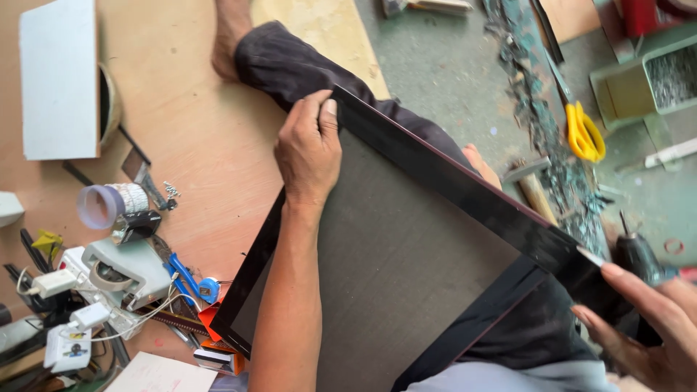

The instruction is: Applying black tape to the back edges of a picture frame and cleaning the surface.

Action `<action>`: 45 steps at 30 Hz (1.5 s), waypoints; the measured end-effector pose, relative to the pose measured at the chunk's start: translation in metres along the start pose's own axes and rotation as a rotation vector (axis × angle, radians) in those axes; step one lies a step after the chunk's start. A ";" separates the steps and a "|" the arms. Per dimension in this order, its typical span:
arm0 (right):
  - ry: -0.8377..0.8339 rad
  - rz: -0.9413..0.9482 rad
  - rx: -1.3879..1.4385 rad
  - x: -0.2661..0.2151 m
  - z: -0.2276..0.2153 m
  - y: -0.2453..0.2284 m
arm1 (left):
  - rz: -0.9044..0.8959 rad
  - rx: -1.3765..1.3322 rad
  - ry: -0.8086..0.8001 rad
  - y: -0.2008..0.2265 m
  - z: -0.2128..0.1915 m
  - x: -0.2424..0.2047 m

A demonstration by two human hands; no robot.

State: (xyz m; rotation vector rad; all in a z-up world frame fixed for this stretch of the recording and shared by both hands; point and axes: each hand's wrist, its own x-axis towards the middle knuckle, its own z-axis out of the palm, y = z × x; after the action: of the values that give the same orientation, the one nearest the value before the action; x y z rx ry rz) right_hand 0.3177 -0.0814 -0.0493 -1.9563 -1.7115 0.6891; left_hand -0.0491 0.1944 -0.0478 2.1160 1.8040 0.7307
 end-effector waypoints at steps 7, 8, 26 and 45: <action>-0.053 -0.155 -0.099 0.012 -0.011 -0.021 | 0.030 0.131 0.026 0.004 0.002 -0.008; -0.051 -0.144 -0.098 0.010 -0.011 -0.020 | 0.037 0.129 0.017 0.004 0.002 -0.009; -0.077 -0.167 -0.177 0.024 -0.014 -0.035 | 0.007 0.247 0.001 0.001 0.006 -0.011; -0.059 -0.194 -0.157 0.025 0.007 -0.012 | 0.321 0.660 -0.506 0.037 -0.007 -0.020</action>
State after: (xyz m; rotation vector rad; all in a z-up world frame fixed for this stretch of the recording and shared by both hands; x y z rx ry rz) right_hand 0.3068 -0.0546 -0.0495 -1.8531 -2.0137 0.5633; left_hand -0.0236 0.1669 -0.0268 2.6978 1.5576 -0.4055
